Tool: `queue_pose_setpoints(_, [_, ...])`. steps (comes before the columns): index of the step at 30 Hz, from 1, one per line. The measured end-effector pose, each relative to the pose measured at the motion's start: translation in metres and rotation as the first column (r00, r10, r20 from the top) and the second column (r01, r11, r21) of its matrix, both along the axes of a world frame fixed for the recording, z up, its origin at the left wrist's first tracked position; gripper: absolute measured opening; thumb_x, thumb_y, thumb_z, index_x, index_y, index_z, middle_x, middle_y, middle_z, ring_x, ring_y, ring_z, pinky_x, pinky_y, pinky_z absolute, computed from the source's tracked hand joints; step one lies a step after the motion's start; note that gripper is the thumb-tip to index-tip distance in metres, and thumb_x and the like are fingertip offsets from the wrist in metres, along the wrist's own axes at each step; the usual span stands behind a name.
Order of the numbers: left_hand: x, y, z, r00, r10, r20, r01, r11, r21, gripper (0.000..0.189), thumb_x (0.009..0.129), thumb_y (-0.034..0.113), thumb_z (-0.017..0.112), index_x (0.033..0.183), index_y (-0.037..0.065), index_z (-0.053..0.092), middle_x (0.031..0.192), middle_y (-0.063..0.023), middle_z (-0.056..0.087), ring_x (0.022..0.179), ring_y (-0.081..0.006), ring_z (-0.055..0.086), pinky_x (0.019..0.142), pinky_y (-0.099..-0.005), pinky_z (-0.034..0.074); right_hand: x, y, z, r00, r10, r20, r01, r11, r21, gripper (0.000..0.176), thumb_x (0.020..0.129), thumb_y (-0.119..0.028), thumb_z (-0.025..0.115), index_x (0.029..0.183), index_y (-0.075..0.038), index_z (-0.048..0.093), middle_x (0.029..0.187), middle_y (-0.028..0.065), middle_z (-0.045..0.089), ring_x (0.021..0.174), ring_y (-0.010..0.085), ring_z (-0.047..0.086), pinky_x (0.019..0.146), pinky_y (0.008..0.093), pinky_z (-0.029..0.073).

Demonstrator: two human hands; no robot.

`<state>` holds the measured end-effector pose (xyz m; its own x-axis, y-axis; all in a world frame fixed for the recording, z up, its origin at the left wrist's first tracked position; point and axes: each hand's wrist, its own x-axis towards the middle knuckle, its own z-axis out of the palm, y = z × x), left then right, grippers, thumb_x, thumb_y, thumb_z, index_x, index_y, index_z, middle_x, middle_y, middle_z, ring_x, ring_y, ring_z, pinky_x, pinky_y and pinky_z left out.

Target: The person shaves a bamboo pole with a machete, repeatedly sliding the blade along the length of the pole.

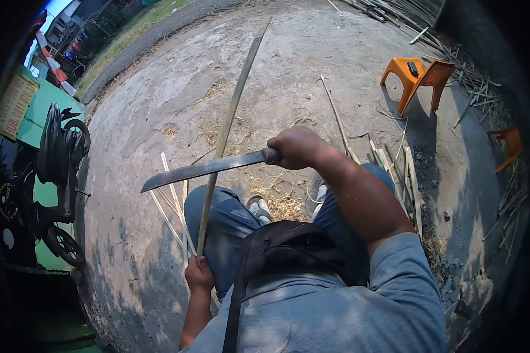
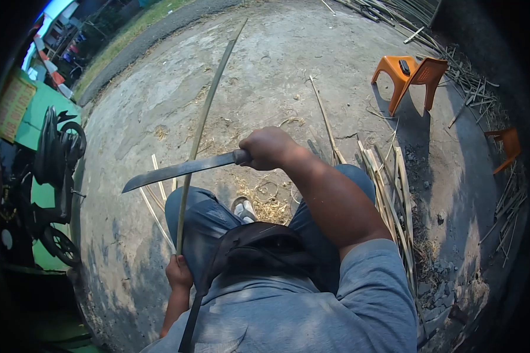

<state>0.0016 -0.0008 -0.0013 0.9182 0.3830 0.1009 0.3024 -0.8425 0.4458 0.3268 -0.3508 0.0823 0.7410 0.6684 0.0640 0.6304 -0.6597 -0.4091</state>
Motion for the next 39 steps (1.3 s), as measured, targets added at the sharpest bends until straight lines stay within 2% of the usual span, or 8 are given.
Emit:
queue_pose_setpoints(5, [-0.001, 0.0, 0.002, 1.0, -0.002, 0.007, 0.002, 1.0, -0.001, 0.066, 0.105, 0.061, 0.041, 0.085, 0.0, 0.058, 0.074, -0.0293, 0.061, 0.077, -0.0558, 0.062, 0.064, -0.0575, 0.047, 0.01, -0.01, -0.004, 0.987, -0.13, -0.095, 0.133, 0.991, 0.022, 0.027, 0.088, -0.042, 0.076, 0.094, -0.016, 0.076, 0.088, 0.0124, 0.075, 0.087, 0.0359, 0.072, 0.077, 0.0478, 0.056])
queue_pose_setpoints(12, [-0.001, 0.003, -0.002, 0.999, -0.02, 0.03, 0.02, 1.0, 0.0, 0.065, 0.106, 0.06, 0.041, 0.084, 0.001, 0.057, 0.073, -0.0295, 0.061, 0.077, -0.0563, 0.062, 0.064, -0.0581, 0.046, 0.008, -0.005, -0.013, 0.975, -0.064, -0.212, 0.09, 0.989, 0.116, 0.029, 0.088, -0.042, 0.077, 0.099, -0.015, 0.077, 0.09, 0.0145, 0.075, 0.087, 0.0367, 0.072, 0.078, 0.0477, 0.056])
queue_pose_setpoints(15, [-0.001, 0.002, -0.002, 1.0, -0.015, 0.024, 0.015, 1.0, -0.001, 0.065, 0.106, 0.06, 0.041, 0.084, 0.001, 0.057, 0.073, -0.0293, 0.061, 0.077, -0.0562, 0.062, 0.064, -0.0579, 0.046, 0.008, -0.006, -0.017, 0.985, -0.042, -0.169, 0.075, 0.979, 0.192, 0.028, 0.088, -0.04, 0.079, 0.094, -0.012, 0.075, 0.082, 0.0153, 0.072, 0.078, 0.0385, 0.069, 0.071, 0.048, 0.053])
queue_pose_setpoints(18, [-0.001, 0.003, -0.004, 1.0, -0.014, 0.019, 0.014, 1.0, 0.008, 0.065, 0.106, 0.06, 0.041, 0.084, 0.001, 0.057, 0.074, -0.0291, 0.061, 0.078, -0.056, 0.062, 0.065, -0.0577, 0.047, 0.007, -0.006, -0.013, 0.987, -0.02, -0.162, 0.047, 0.985, 0.165, 0.028, 0.087, -0.039, 0.079, 0.094, -0.012, 0.075, 0.082, 0.0153, 0.072, 0.078, 0.0383, 0.07, 0.072, 0.0481, 0.053])
queue_pose_setpoints(21, [0.0, 0.003, -0.003, 1.0, -0.008, 0.011, 0.008, 1.0, 0.005, 0.066, 0.105, 0.061, 0.041, 0.084, 0.001, 0.057, 0.074, -0.029, 0.061, 0.078, -0.0558, 0.062, 0.065, -0.0573, 0.047, 0.003, -0.004, 0.0, 0.983, -0.042, -0.18, 0.046, 0.999, 0.015, 0.029, 0.087, -0.041, 0.077, 0.1, -0.016, 0.077, 0.091, 0.0134, 0.075, 0.088, 0.0357, 0.073, 0.079, 0.0475, 0.056])
queue_pose_setpoints(39, [-0.001, 0.004, -0.005, 0.999, -0.004, 0.035, 0.005, 1.0, -0.025, 0.067, 0.105, 0.062, 0.042, 0.082, 0.0, 0.055, 0.072, -0.0296, 0.06, 0.077, -0.0559, 0.061, 0.064, -0.0571, 0.046, 0.002, -0.001, -0.004, 0.989, 0.001, -0.149, 0.002, 1.0, 0.026, 0.029, 0.086, -0.042, 0.078, 0.099, -0.016, 0.077, 0.092, 0.0134, 0.076, 0.09, 0.035, 0.073, 0.08, 0.0473, 0.057])
